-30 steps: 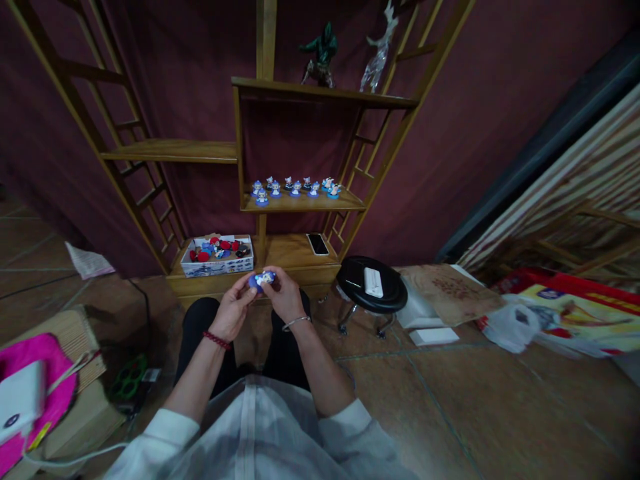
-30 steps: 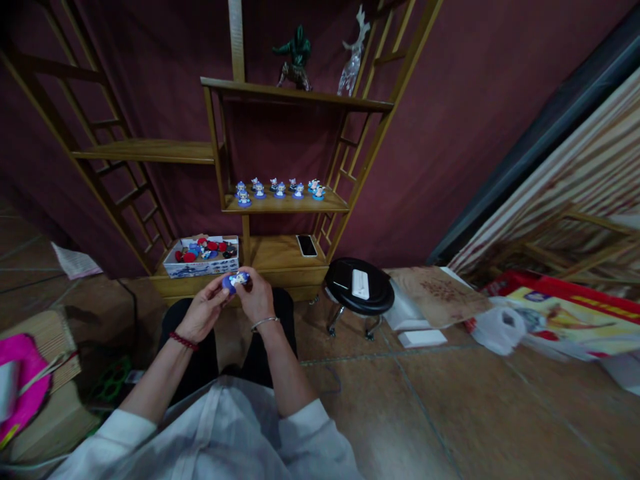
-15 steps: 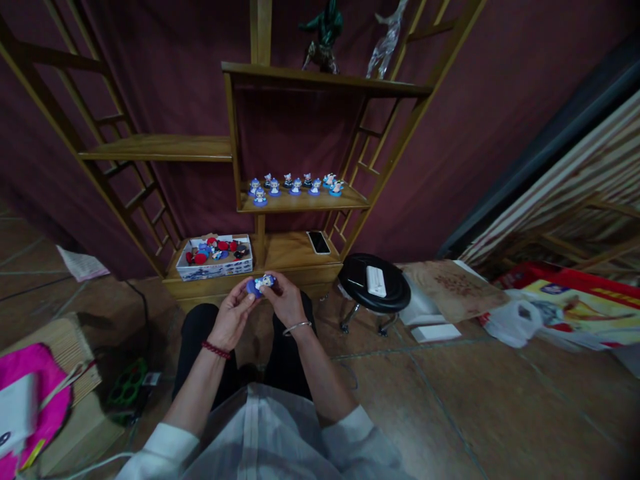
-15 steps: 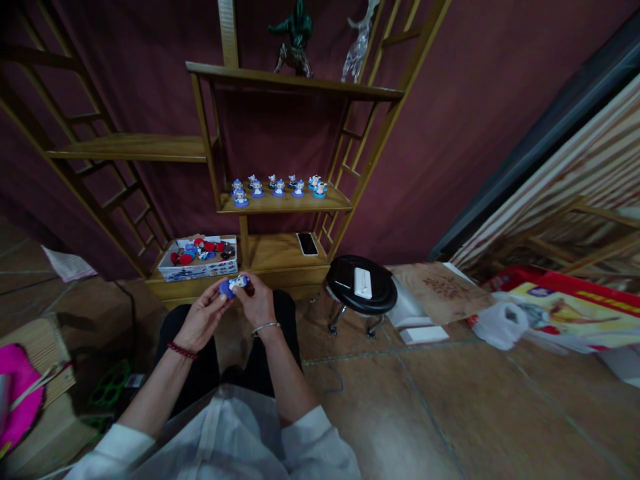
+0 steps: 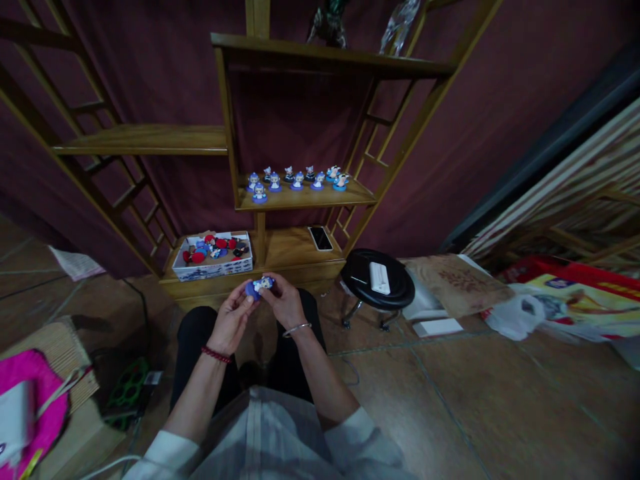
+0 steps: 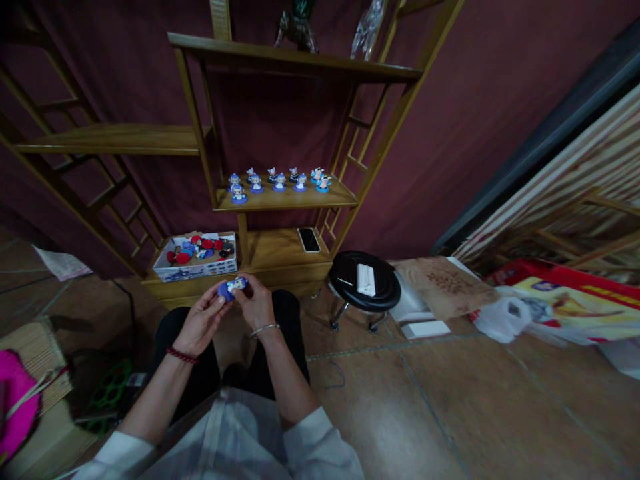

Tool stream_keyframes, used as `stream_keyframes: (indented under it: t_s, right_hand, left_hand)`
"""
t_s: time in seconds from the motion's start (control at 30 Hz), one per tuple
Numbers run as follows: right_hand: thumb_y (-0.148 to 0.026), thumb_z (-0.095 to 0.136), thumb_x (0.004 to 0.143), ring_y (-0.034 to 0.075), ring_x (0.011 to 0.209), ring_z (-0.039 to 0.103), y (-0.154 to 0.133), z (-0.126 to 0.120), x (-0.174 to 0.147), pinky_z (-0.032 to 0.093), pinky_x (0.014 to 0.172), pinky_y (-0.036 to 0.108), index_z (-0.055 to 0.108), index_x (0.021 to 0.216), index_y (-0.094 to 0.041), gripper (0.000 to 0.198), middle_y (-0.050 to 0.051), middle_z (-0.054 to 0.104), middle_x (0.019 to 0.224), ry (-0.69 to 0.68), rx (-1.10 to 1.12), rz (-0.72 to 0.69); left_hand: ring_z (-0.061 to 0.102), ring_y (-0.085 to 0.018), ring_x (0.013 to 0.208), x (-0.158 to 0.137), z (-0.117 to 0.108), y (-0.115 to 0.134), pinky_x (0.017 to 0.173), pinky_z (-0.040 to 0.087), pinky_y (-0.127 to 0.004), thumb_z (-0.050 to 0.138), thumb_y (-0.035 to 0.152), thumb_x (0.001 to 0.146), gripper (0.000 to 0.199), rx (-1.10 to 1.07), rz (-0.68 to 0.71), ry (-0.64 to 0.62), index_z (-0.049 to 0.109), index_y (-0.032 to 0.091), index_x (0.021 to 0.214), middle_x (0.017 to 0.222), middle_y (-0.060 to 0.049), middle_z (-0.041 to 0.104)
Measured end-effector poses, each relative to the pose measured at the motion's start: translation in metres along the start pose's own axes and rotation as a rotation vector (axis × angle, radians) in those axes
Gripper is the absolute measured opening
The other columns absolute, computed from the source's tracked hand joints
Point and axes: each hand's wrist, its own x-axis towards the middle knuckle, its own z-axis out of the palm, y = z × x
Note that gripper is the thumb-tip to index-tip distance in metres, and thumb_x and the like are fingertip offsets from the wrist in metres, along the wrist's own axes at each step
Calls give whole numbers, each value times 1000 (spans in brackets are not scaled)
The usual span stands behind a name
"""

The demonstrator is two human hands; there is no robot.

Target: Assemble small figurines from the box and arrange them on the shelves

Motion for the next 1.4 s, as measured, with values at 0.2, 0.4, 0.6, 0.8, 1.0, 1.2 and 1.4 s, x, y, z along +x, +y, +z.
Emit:
stream_keyframes:
  t_s: [0.2, 0.4, 0.6, 0.8, 1.0, 1.2, 1.4]
  right_hand:
    - [-23, 57, 71, 12, 78, 59, -3, 4, 4, 47, 75, 24, 57, 101, -23, 30, -1, 63, 91, -40, -23, -19]
    - [-21, 55, 73, 12, 80, 59, -5, 4, 4, 47, 75, 24, 56, 102, -23, 28, -1, 62, 93, -65, -123, -78]
    - [-19, 53, 76, 14, 92, 57, -6, 2, 5, 43, 85, 27, 55, 102, -24, 27, 0, 61, 101, -77, -213, -159]
    - [-15, 54, 76, 14, 91, 56, -14, -6, 9, 43, 83, 27, 57, 101, -24, 27, 1, 62, 98, -157, -273, -243]
    - [-17, 54, 77, 13, 92, 56, -14, -9, 11, 43, 83, 26, 56, 104, -24, 28, 1, 62, 100, -254, -309, -269]
    - [-16, 52, 77, 14, 92, 56, -12, -8, 13, 43, 83, 26, 55, 105, -24, 29, 2, 61, 101, -301, -373, -252]
    - [-14, 53, 75, 14, 91, 56, -12, -5, 13, 43, 83, 26, 55, 104, -23, 30, 2, 61, 100, -302, -420, -206]
  left_hand:
    - [52, -16, 101, 5, -4, 2, 89, 40, -29, 67, 20, 66, 39, 3, 5, 14, 60, 20, 105, 105, -4, 60]
    - [52, -16, 100, 7, -6, 1, 88, 41, -28, 68, 21, 65, 41, 11, -11, 35, 60, 20, 105, 104, -4, 60]
    - [52, -16, 101, 9, -6, 3, 87, 41, -27, 69, 20, 64, 40, 3, -29, 20, 61, 20, 103, 108, -5, 59]
    - [56, -16, 92, 12, -8, 1, 81, 44, -27, 70, 21, 62, 38, 14, -60, 23, 63, 18, 100, 103, -6, 62]
    - [57, -14, 90, 10, -12, -4, 80, 45, -25, 69, 22, 64, 29, -39, -82, 43, 65, 17, 93, 100, -5, 63]
    - [56, -14, 89, 11, -16, -10, 79, 45, -25, 68, 23, 65, 28, -75, -91, 48, 65, 18, 93, 99, -5, 62]
    - [55, -15, 94, 10, -17, -14, 83, 43, -26, 69, 24, 64, 32, -73, -95, 53, 64, 18, 95, 103, -5, 61]
